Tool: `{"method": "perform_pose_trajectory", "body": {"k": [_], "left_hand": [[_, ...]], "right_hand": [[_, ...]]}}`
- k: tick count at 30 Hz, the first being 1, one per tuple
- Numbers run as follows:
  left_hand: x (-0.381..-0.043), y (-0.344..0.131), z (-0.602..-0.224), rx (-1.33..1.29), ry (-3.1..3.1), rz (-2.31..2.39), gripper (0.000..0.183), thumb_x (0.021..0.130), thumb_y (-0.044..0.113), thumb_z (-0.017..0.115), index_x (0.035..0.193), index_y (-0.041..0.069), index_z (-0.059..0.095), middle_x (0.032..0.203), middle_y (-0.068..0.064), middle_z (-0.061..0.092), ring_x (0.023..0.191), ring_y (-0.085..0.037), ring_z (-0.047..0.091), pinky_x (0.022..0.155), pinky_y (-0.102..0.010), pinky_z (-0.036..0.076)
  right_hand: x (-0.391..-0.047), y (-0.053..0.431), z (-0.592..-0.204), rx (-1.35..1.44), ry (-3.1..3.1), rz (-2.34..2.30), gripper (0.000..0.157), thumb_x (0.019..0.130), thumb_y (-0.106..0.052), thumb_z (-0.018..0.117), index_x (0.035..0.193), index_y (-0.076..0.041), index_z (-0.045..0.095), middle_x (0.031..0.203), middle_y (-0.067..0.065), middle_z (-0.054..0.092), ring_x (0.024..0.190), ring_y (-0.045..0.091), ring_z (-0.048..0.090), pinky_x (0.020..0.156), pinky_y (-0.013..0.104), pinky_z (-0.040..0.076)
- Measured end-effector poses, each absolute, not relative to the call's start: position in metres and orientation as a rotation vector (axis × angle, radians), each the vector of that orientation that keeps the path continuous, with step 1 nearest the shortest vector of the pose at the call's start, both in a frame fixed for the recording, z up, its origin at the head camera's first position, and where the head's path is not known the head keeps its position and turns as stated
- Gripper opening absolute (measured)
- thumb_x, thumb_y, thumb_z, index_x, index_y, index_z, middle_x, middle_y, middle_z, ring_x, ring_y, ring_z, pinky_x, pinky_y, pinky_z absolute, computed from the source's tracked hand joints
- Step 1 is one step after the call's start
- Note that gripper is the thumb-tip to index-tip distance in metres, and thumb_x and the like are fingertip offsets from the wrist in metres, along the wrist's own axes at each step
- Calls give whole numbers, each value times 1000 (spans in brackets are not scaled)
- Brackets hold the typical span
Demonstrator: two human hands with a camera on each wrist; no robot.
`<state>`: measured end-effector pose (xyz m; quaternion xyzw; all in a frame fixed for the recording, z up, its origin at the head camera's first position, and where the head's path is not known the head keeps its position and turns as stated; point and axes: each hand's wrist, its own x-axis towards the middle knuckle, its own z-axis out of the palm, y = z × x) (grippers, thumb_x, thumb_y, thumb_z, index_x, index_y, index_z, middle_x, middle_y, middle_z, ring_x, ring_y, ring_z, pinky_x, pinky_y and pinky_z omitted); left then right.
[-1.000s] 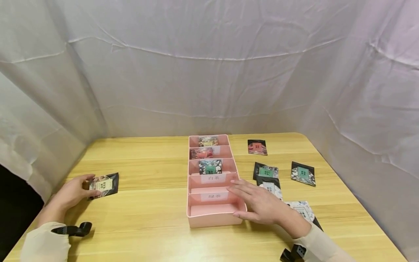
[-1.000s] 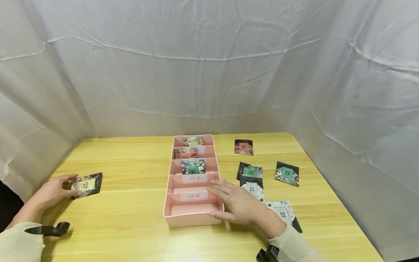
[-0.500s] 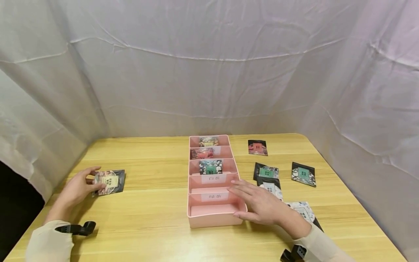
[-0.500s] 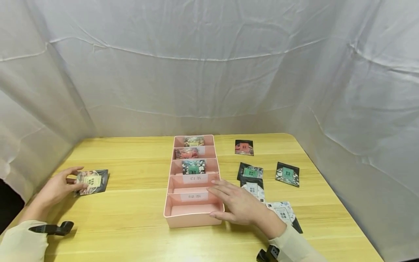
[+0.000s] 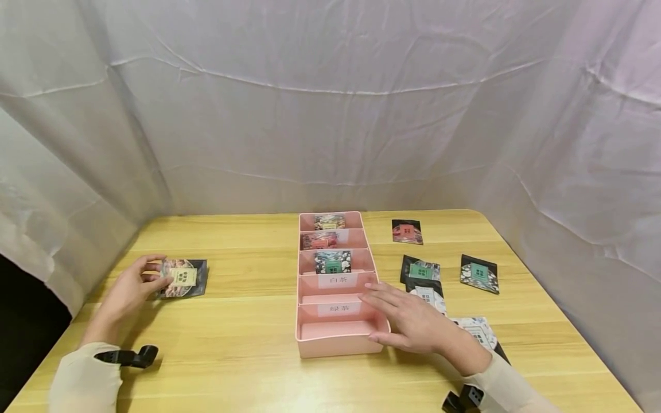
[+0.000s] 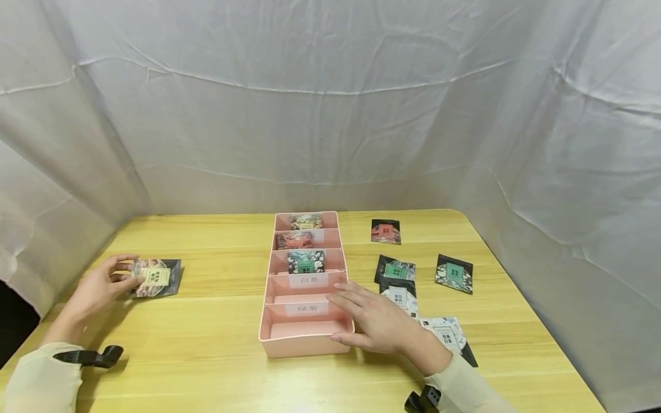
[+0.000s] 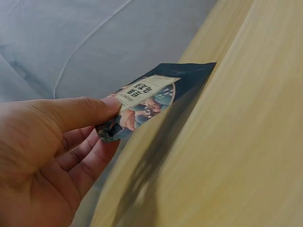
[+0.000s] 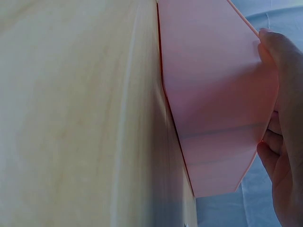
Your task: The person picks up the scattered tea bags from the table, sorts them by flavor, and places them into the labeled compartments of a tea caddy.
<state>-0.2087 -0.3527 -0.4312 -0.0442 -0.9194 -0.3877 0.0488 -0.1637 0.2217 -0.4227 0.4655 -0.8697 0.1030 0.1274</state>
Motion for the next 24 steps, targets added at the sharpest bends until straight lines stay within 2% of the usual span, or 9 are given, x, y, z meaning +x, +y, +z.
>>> {"method": "perform_pose_trajectory", "body": {"k": [4, 8, 12, 17, 19, 24], "left_hand": [[-210, -349, -429, -147, -2752, -1223, 62, 95, 17, 67, 142, -7, 36, 119, -29, 52, 84, 8, 50, 66, -20, 53], [-211, -347, -427, -167, -2739, -1214, 60, 95, 16, 67, 141, -8, 38, 117, -28, 54, 83, 11, 50, 65, -18, 53], [-211, -345, -425, -151, -2769, -1132, 56, 96, 21, 65, 139, -9, 43, 115, -27, 59, 84, 7, 51, 67, -15, 50], [-210, -339, -421, -124, -2782, -1084, 51, 97, 26, 63, 133, -8, 50, 112, -27, 63, 86, -6, 57, 68, -16, 48], [-210, -337, -420, -122, -2773, -1080, 49, 97, 26, 63, 131, -8, 52, 111, -27, 63, 86, -8, 58, 67, -16, 48], [-211, -331, -418, -135, -2735, -1076, 47, 97, 25, 63, 130, -7, 54, 111, -26, 64, 85, 0, 54, 67, -15, 48]], "right_hand": [[-163, 221, -422, 1352, -2536, 306, 67, 96, -55, 53, 147, -13, 45, 150, 10, 43, 139, 27, 38, 107, 47, 40], [-163, 221, -422, 1350, -2540, 306, 66, 96, -56, 53, 146, -14, 46, 150, 10, 43, 139, 26, 38, 107, 47, 41], [-163, 221, -422, 1348, -2542, 309, 66, 95, -56, 53, 146, -14, 46, 150, 10, 43, 139, 26, 38, 107, 47, 41], [-162, 221, -422, 1347, -2538, 298, 67, 96, -56, 52, 147, -14, 45, 151, 11, 43, 139, 27, 38, 107, 47, 41], [-162, 221, -422, 1347, -2536, 293, 67, 96, -56, 52, 148, -13, 44, 151, 11, 42, 139, 28, 38, 106, 48, 41], [-162, 221, -423, 1343, -2543, 292, 67, 96, -56, 51, 148, -14, 44, 152, 10, 41, 139, 27, 37, 107, 48, 40]]}}
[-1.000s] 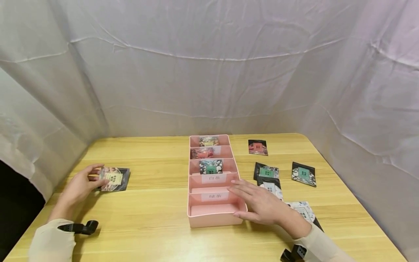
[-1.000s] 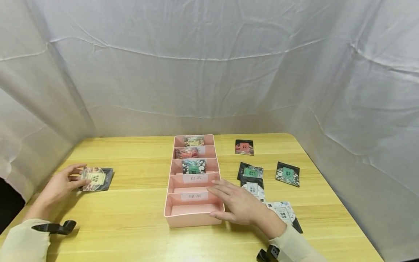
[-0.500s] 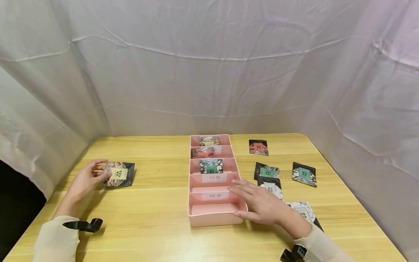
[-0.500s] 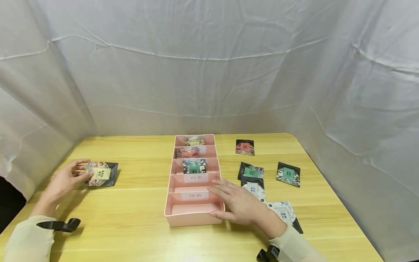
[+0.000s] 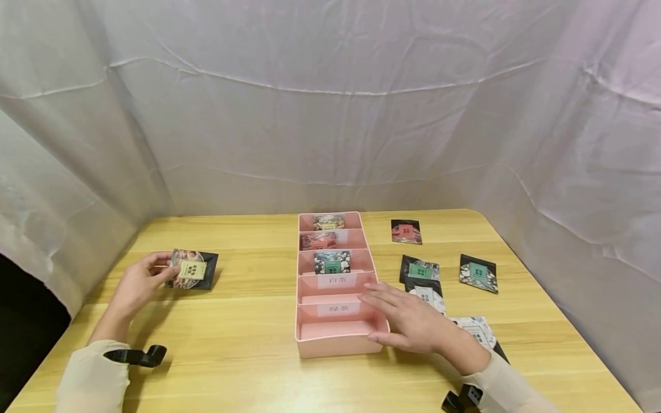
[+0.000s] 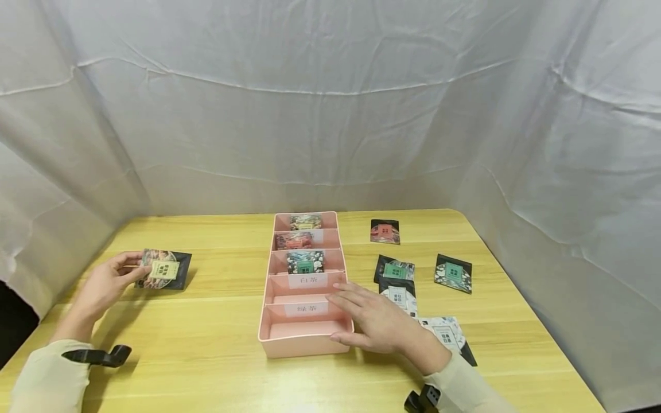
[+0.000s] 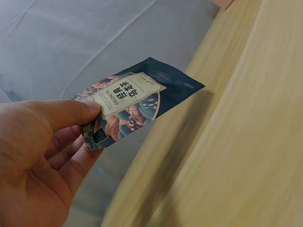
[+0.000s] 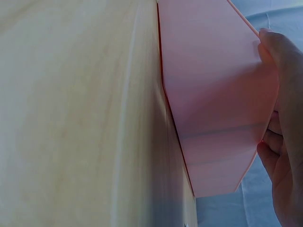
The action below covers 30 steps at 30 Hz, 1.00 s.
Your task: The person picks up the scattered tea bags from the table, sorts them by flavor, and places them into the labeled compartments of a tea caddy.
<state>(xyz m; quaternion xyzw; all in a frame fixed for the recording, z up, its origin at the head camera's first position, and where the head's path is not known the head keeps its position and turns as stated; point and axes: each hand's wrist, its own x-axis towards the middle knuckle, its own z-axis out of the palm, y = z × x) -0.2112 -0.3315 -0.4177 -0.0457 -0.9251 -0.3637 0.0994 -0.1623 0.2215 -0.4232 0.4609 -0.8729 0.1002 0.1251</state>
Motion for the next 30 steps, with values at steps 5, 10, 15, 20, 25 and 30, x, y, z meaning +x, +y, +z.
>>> {"method": "perform_pose_trajectory", "body": {"k": [5, 10, 15, 20, 25, 30], "left_hand": [[-213, -323, -415, -154, -2709, -1095, 46, 97, 23, 64, 130, -8, 53, 110, -26, 64, 86, -3, 58, 66, -16, 50], [-214, -310, -409, -188, -2695, -1073, 45, 96, 20, 65, 130, -8, 53, 108, -26, 65, 94, -31, 64, 65, -15, 50], [-218, -296, -400, -235, -2669, -1067, 43, 96, 20, 65, 129, -6, 55, 106, -24, 66, 93, -33, 64, 63, -17, 50], [-225, -283, -391, -274, -2679, -1082, 45, 97, 23, 64, 130, -6, 55, 107, -23, 66, 96, -37, 65, 67, -18, 51], [-233, -271, -381, -289, -2697, -1086, 46, 98, 26, 62, 131, -4, 54, 110, -22, 65, 100, -39, 64, 71, -22, 51], [-243, -258, -372, -314, -2701, -1100, 43, 98, 23, 62, 131, -4, 55, 109, -21, 65, 99, -38, 64, 70, -26, 52]], "right_hand": [[-162, 222, -423, 1338, -2560, 299, 68, 96, -57, 51, 148, -15, 43, 153, 9, 40, 140, 26, 36, 107, 47, 40], [-162, 222, -423, 1337, -2562, 303, 67, 96, -56, 51, 148, -15, 44, 152, 9, 40, 140, 27, 36, 107, 47, 40], [-162, 221, -422, 1339, -2549, 305, 67, 96, -56, 51, 148, -14, 44, 152, 10, 40, 139, 27, 37, 107, 48, 40], [-162, 221, -423, 1344, -2540, 306, 67, 96, -56, 51, 147, -13, 45, 152, 10, 41, 139, 28, 37, 107, 48, 40], [-162, 221, -423, 1340, -2545, 299, 68, 96, -57, 51, 147, -13, 45, 152, 10, 41, 139, 27, 37, 108, 47, 39], [-163, 222, -422, 1337, -2557, 300, 68, 96, -57, 51, 148, -14, 44, 152, 9, 41, 140, 25, 36, 108, 47, 39]]}}
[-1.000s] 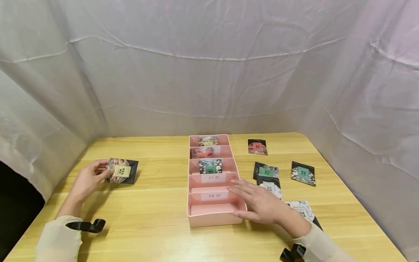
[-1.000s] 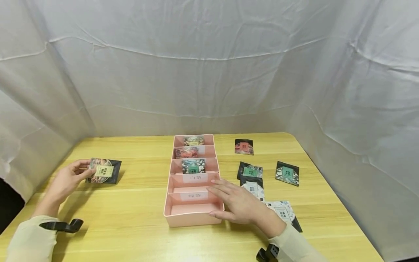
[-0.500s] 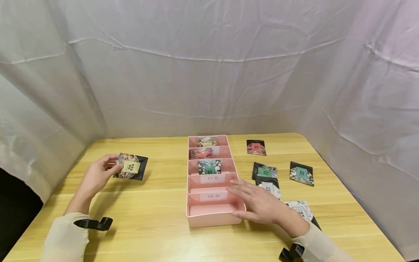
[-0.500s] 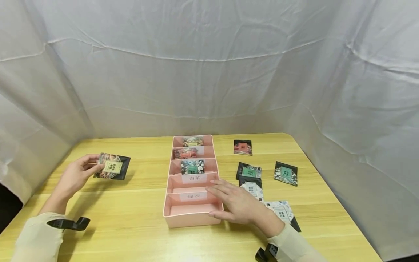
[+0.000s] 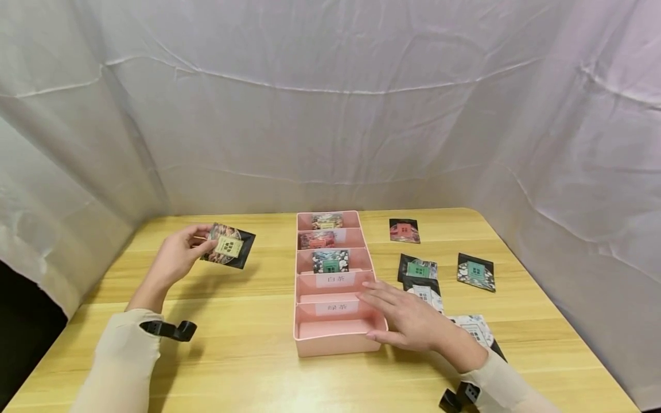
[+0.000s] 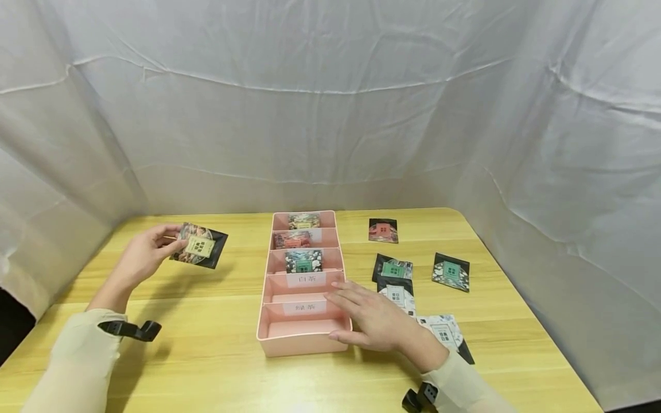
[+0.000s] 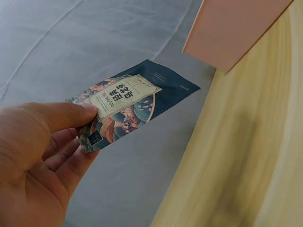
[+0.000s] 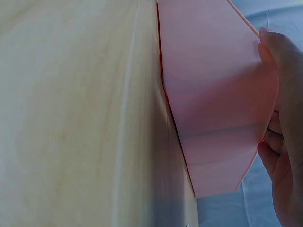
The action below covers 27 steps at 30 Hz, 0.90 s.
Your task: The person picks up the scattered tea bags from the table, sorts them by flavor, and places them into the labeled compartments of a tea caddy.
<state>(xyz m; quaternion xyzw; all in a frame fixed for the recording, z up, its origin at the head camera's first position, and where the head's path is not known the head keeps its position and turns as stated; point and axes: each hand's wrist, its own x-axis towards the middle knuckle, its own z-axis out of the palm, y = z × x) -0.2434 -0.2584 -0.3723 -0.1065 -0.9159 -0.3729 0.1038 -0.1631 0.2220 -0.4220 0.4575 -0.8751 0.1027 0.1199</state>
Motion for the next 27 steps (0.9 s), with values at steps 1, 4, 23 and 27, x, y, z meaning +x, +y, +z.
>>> {"method": "perform_pose_trajectory", "body": {"k": [1, 4, 23, 27], "left_hand": [[-246, -255, -371, -323, -2703, -1102, 43, 98, 22, 62, 131, -4, 55, 109, -21, 65, 99, -38, 64, 70, -27, 52], [-254, -246, -367, -350, -2699, -1113, 41, 98, 18, 63, 130, -4, 55, 108, -21, 65, 99, -37, 65, 71, -29, 53], [-292, -203, -350, -461, -2637, -1175, 33, 99, 20, 60, 126, 2, 59, 106, -17, 65, 98, -33, 63, 74, -38, 52], [-298, -194, -346, -471, -2636, -1187, 32, 100, 21, 59, 126, 4, 60, 106, -15, 64, 97, -32, 62, 74, -39, 52]], "right_hand": [[-163, 222, -422, 1338, -2559, 303, 68, 96, -57, 51, 148, -14, 44, 152, 9, 41, 140, 26, 36, 108, 47, 39], [-163, 222, -423, 1341, -2561, 309, 68, 96, -57, 51, 148, -14, 43, 152, 10, 40, 140, 26, 35, 108, 48, 39], [-164, 222, -422, 1350, -2560, 319, 68, 95, -57, 52, 148, -14, 44, 151, 10, 42, 139, 27, 37, 107, 47, 40], [-163, 222, -422, 1344, -2570, 320, 68, 95, -57, 52, 148, -14, 44, 152, 10, 41, 139, 28, 37, 107, 48, 40]]}}
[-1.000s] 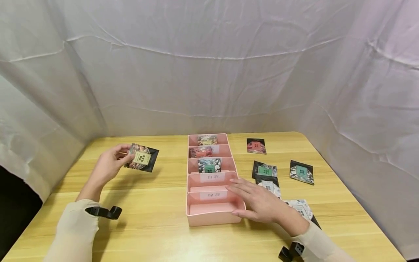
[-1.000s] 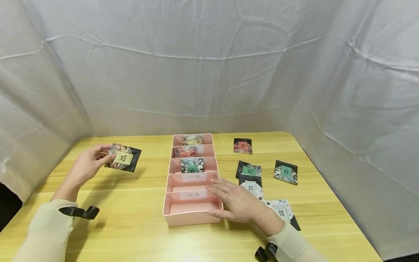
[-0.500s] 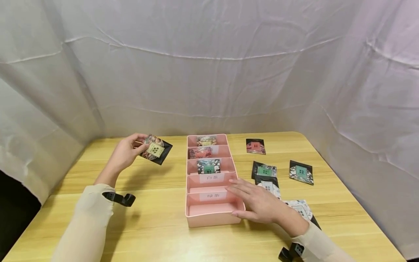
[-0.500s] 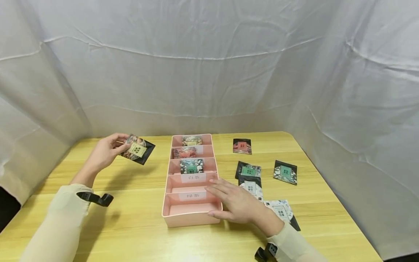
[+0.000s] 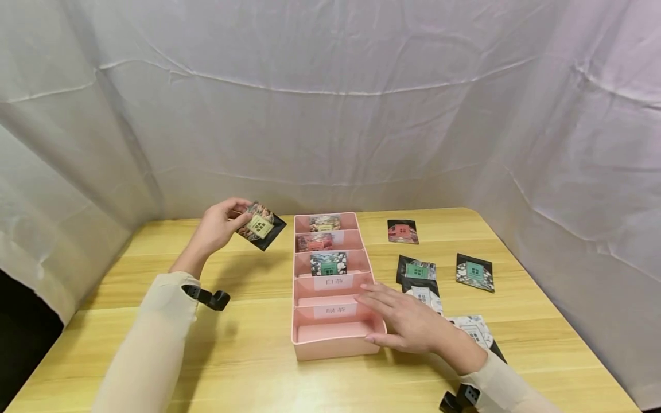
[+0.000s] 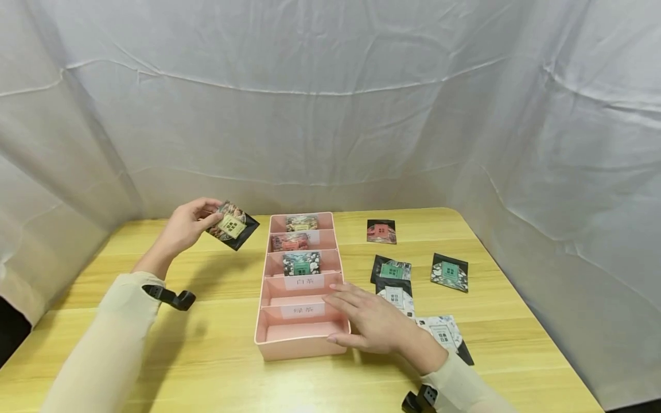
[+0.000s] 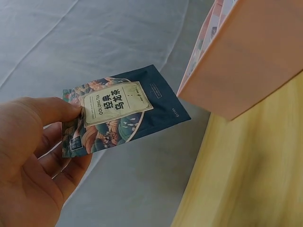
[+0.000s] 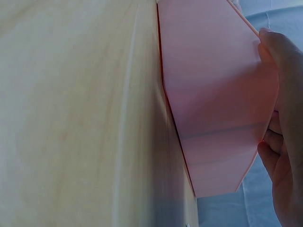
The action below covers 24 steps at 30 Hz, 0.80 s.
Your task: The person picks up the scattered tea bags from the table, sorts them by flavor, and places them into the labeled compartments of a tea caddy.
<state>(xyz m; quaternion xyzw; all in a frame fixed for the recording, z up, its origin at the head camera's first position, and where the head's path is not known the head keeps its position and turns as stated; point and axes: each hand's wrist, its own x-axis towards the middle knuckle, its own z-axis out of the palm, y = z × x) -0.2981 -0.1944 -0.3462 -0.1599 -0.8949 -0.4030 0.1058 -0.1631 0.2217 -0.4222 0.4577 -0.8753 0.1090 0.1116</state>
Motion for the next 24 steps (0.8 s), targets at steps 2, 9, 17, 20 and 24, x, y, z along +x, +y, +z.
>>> {"method": "perform_pose_trajectory", "body": {"k": [2, 9, 17, 20, 24], "left_hand": [[-301, -190, -345, -475, -2635, -1202, 31, 99, 21, 60, 126, 5, 60, 106, -14, 64, 97, -31, 62, 74, -40, 52], [-312, -177, -340, -491, -2617, -1253, 32, 100, 21, 59, 127, 5, 60, 107, -14, 64, 98, -30, 61, 76, -39, 50], [-323, -161, -333, -500, -2602, -1288, 29, 99, 15, 60, 126, 5, 61, 106, -14, 64, 94, -27, 60, 73, -36, 51], [-326, -154, -330, -517, -2597, -1302, 28, 99, 14, 60, 125, 4, 61, 105, -14, 64, 92, -26, 60, 73, -36, 52], [-330, -145, -326, -539, -2605, -1321, 27, 99, 13, 59, 125, 5, 62, 106, -14, 65, 92, -26, 60, 73, -36, 52]], "right_hand": [[-163, 222, -422, 1343, -2570, 316, 68, 95, -57, 52, 148, -14, 44, 152, 10, 41, 139, 28, 37, 107, 48, 40], [-162, 222, -423, 1346, -2555, 316, 68, 95, -57, 52, 147, -13, 46, 151, 10, 42, 139, 26, 37, 106, 48, 42], [-163, 222, -424, 1349, -2571, 305, 67, 96, -56, 52, 148, -15, 44, 152, 9, 41, 140, 26, 36, 106, 49, 42], [-163, 222, -424, 1348, -2575, 304, 67, 96, -56, 52, 148, -15, 44, 152, 9, 40, 140, 26, 35, 106, 49, 42], [-163, 222, -423, 1346, -2575, 304, 67, 96, -56, 53, 147, -14, 44, 152, 9, 41, 140, 25, 35, 105, 49, 42]]}}
